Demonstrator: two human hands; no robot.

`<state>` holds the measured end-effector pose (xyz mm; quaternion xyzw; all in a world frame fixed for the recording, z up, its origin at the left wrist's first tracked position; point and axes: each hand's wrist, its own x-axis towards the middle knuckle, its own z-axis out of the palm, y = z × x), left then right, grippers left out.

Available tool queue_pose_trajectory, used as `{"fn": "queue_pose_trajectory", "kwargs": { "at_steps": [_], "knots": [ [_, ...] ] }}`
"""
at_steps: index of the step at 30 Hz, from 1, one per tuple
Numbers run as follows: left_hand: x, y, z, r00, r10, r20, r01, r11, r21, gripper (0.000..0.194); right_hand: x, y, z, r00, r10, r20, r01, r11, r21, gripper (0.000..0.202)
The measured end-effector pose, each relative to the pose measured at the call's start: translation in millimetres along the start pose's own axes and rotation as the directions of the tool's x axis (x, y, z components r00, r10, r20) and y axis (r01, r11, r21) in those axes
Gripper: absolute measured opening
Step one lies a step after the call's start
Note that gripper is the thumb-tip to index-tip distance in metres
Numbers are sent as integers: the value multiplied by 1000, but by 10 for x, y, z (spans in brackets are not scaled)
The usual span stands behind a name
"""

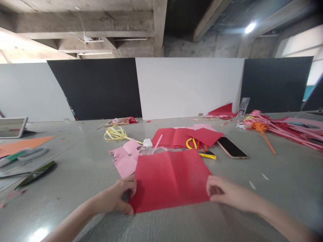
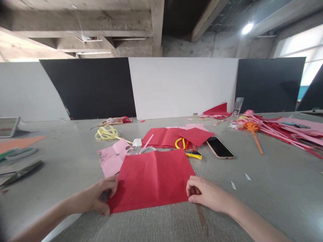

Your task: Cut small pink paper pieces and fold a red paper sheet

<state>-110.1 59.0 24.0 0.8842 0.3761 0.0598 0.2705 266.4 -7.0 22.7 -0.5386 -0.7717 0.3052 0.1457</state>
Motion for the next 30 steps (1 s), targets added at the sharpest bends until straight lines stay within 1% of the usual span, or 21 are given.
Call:
{"fn": "queue_pose_trajectory", "kwargs": {
  "at_steps": [5, 7, 10, 12, 15, 17, 20, 22, 25, 28, 30],
  "knots": [
    [-43, 2, -95, 998, 48, 47, -46, 997, -58, 24, -18, -14, -7, 1000, 8, 3, -8, 1000, -13, 10],
    [-61, 59, -121, 995, 80, 62, -75, 994, -82, 19, -22, -32, -26, 1000, 12, 11, -12, 1000, -26, 11],
    [-74, 213, -104, 989, 121, 82, -112, 989, -101, 19, -30, -56, -68, 999, -6, 31, 7, 999, -48, 13],
    [-76, 333, -65, 991, 108, 83, -103, 993, -60, 22, -42, -58, -94, 999, -31, 42, 34, 998, -62, 14],
    [-82, 474, -10, 994, 64, 83, -65, 998, 4, 31, -66, -40, -119, 997, -56, 53, 60, 995, -78, 14],
    [-91, 527, 12, 994, 64, 91, -68, 997, 33, 34, -76, -20, -121, 997, -66, 45, 70, 993, -94, 15],
    [-108, 561, 28, 992, 95, 83, -103, 990, 94, 36, -73, 1, -101, 996, -85, 30, 88, 988, -131, 15],
    [-117, 568, 33, 993, 113, 45, -118, 984, 133, 35, -65, 1, -81, 994, -106, 32, 110, 982, -155, 14],
    [-121, 573, 37, 987, 147, -65, -137, 981, 138, 32, -64, -30, -54, 988, -147, 57, 155, 972, -175, 13],
    [-117, 575, 36, 965, 211, -153, -198, 975, 98, 30, -79, -86, -35, 991, -127, 48, 134, 975, -179, 14],
    [-113, 568, 30, 947, 253, -199, -240, 967, 86, 30, -88, -119, -24, 994, -106, 23, 108, 979, -173, 18]
  ]
}}
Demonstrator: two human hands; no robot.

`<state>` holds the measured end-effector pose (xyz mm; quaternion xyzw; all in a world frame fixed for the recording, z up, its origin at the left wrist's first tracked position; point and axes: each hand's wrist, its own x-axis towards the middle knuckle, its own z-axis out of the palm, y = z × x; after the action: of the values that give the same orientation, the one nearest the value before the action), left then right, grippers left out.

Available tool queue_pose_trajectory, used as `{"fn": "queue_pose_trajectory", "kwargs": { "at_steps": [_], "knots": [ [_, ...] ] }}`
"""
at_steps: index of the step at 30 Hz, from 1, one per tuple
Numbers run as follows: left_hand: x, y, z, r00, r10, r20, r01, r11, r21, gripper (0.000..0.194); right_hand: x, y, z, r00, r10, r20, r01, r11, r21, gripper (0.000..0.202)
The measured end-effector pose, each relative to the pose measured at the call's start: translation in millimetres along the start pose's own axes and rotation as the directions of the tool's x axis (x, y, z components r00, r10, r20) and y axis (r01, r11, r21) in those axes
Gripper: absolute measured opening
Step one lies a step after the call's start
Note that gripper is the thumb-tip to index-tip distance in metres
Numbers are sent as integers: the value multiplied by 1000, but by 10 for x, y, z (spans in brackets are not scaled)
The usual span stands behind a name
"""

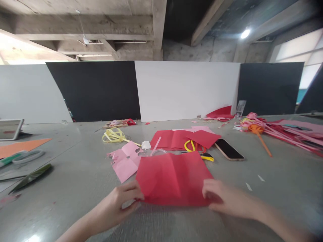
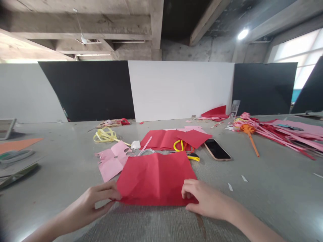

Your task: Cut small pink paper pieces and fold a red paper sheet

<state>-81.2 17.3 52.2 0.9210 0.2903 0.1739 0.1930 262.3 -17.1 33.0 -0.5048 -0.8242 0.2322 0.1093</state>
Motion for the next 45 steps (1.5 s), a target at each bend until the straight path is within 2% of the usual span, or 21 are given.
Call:
{"fn": "queue_pose_trajectory", "kwargs": {
  "at_steps": [4, 9, 17, 20, 24, 26, 30, 34, 36, 39, 41, 42, 45],
  "knots": [
    [-8, -43, -22, 986, 20, -168, -19, 1000, 5, 24, 15, -34, 4, 998, -10, -61, 12, 999, 40, 24],
    [-25, -96, -70, 930, -34, -365, 16, 999, -52, 15, 34, -57, -36, 992, -45, -116, 47, 999, 19, 9],
    [-12, -129, -88, 872, -122, -474, 52, 986, -158, 9, -13, -147, -79, 956, -112, -272, 118, 993, 5, 16],
    [-29, -172, -62, 818, -161, -552, 69, 981, -183, 6, -14, -140, -68, 944, -117, -309, 126, 992, 9, 14],
    [-47, -200, -39, 729, -216, -649, 121, 975, -189, 9, -2, -84, -44, 888, -130, -441, 136, 991, -19, 10],
    [-47, -185, -38, 717, -201, -668, 109, 978, -177, 7, 3, -56, -34, 833, -167, -528, 153, 986, -70, 10],
    [-41, -152, -52, 721, -142, -678, 48, 987, -155, 2, -6, -31, -21, 704, -290, -648, 203, 957, -207, 11],
    [-38, -157, -88, 744, -46, -667, 35, 999, -30, 6, -17, -37, -13, 637, -330, -697, 195, 943, -268, 13],
    [-32, -143, -109, 778, 42, -627, 29, 994, 103, 12, -10, -59, -11, 609, -345, -715, 191, 938, -289, 17],
    [-14, -66, -109, 855, 136, -500, 27, 952, 306, 19, -15, -133, -7, 549, -406, -731, 196, 912, -359, 21],
    [-1, 11, -71, 887, 202, -414, -4, 902, 432, 19, -59, -204, 6, 532, -468, -705, 198, 879, -434, 26],
    [3, 51, -40, 889, 253, -381, -36, 869, 493, 17, -97, -241, 18, 529, -510, -679, 203, 852, -482, 30],
    [-4, 153, 69, 863, 404, -305, -132, 761, 635, 20, -256, -322, 86, 539, -643, -545, 249, 739, -626, 39]
  ]
}}
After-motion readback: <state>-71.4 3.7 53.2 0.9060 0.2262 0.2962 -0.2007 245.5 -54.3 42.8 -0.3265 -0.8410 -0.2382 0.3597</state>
